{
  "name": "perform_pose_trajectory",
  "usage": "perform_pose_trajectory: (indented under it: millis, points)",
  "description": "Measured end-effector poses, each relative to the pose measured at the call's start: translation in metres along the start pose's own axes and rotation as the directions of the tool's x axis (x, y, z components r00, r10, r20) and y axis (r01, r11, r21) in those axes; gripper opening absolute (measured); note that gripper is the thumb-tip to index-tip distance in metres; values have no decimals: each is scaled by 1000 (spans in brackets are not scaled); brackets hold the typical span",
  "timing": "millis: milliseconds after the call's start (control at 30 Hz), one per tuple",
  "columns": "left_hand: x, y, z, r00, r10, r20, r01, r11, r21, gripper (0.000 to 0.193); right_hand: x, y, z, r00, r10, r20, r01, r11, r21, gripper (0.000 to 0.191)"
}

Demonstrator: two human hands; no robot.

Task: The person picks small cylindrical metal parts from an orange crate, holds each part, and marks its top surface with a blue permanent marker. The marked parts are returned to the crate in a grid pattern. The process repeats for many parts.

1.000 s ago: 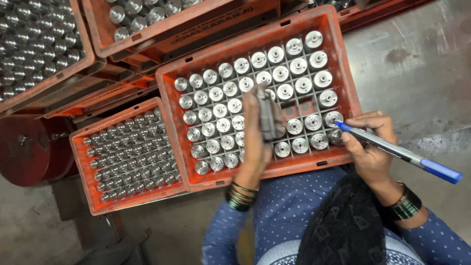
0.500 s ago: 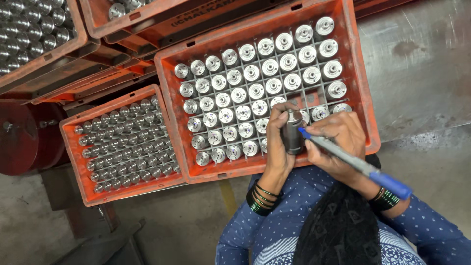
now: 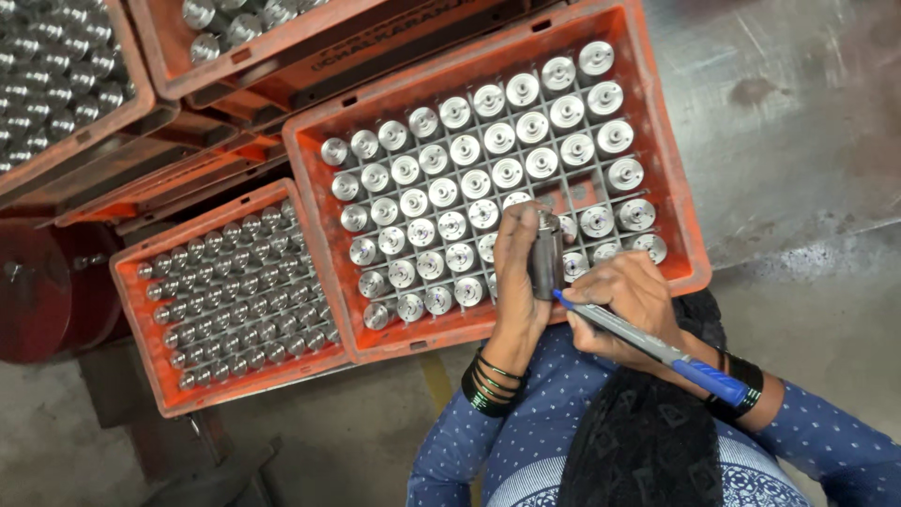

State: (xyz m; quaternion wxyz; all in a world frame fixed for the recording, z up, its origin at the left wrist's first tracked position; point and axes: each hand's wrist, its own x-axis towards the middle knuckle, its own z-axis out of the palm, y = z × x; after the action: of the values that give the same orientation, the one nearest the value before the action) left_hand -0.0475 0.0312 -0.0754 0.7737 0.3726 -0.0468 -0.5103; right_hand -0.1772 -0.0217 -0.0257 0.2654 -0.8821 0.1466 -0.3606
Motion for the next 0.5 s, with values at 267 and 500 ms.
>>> perform_pose_trajectory:
  millis: [267,500]
  points:
    - [1,-3,-1,996,-13,-86,10,999,-32,35,-3,7,1,995,68,-67,-69,998,-11,26]
    - [6,21,28,936,252,245,-347,777,525,35,-29,26,-21,947,256,-193,-243,966,87,22]
